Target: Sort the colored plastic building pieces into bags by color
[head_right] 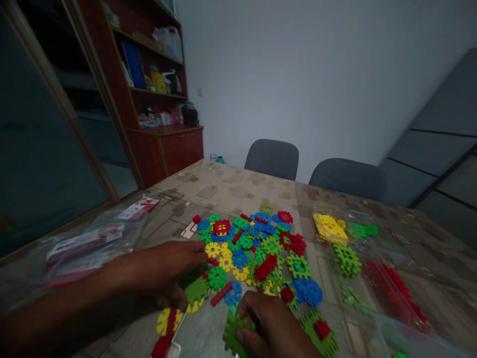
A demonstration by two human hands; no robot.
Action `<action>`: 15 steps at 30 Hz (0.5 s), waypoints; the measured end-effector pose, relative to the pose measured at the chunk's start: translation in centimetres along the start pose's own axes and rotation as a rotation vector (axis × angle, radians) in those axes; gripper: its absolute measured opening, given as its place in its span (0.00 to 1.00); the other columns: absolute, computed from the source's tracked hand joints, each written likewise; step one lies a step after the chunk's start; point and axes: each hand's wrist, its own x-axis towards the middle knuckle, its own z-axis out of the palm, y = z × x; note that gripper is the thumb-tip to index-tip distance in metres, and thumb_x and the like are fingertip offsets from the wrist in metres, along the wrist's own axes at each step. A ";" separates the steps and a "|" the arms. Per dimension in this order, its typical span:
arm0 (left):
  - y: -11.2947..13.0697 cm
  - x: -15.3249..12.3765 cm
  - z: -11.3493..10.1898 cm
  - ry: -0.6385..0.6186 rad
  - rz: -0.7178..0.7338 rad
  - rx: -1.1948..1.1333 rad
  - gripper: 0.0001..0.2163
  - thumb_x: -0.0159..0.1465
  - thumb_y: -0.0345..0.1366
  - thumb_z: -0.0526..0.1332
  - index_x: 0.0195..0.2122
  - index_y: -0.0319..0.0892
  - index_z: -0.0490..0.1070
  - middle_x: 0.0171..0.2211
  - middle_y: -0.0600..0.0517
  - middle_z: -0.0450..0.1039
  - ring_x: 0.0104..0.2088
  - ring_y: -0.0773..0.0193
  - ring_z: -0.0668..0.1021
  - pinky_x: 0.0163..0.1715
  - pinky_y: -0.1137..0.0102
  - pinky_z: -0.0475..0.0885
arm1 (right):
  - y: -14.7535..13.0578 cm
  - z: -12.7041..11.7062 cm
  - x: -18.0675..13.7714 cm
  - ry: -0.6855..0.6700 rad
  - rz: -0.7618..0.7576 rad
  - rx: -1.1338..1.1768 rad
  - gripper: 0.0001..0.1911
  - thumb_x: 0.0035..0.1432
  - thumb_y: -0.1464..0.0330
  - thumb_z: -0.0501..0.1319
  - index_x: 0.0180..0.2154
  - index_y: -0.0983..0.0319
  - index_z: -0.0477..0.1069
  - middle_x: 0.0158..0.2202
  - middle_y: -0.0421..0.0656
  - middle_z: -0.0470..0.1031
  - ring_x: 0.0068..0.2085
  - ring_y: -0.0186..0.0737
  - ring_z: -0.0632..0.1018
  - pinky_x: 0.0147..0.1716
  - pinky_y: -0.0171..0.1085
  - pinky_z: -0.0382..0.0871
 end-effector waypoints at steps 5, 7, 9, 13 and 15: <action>1.6 0.2 1.5 -0.001 0.029 0.087 0.30 0.52 0.33 0.75 0.56 0.41 0.69 0.52 0.40 0.73 0.48 0.44 0.77 0.46 0.59 0.73 | 0.0 0.0 -0.1 -0.018 0.052 -0.058 0.08 0.49 0.74 0.62 0.33 0.58 0.69 0.32 0.42 0.77 0.34 0.43 0.74 0.32 0.37 0.61; 1.6 0.3 1.2 0.018 0.035 0.074 0.19 0.58 0.33 0.71 0.50 0.42 0.73 0.46 0.42 0.76 0.44 0.47 0.79 0.42 0.60 0.74 | 0.2 -0.2 -0.2 -0.030 0.046 -0.055 0.08 0.49 0.74 0.61 0.33 0.58 0.69 0.32 0.42 0.77 0.34 0.43 0.74 0.32 0.37 0.61; 1.5 0.3 0.7 0.057 0.045 0.033 0.07 0.64 0.31 0.63 0.43 0.43 0.75 0.39 0.45 0.79 0.37 0.51 0.80 0.37 0.63 0.73 | 0.4 -0.3 -0.4 -0.016 0.025 -0.029 0.08 0.50 0.74 0.61 0.34 0.58 0.70 0.33 0.41 0.77 0.34 0.42 0.74 0.32 0.36 0.61; 1.9 0.7 1.0 0.132 0.182 -0.216 0.09 0.67 0.26 0.59 0.43 0.46 0.75 0.36 0.51 0.78 0.36 0.58 0.79 0.36 0.68 0.71 | 0.3 -0.6 -0.9 0.026 0.001 0.028 0.08 0.51 0.74 0.61 0.35 0.57 0.72 0.30 0.38 0.75 0.31 0.38 0.71 0.29 0.35 0.59; 2.6 0.9 1.7 0.098 0.253 -0.350 0.14 0.64 0.25 0.62 0.48 0.49 0.74 0.41 0.53 0.78 0.42 0.59 0.79 0.41 0.69 0.71 | 0.1 -0.8 -1.1 -0.021 -0.013 0.070 0.07 0.51 0.74 0.62 0.34 0.57 0.72 0.26 0.36 0.71 0.27 0.35 0.68 0.26 0.34 0.55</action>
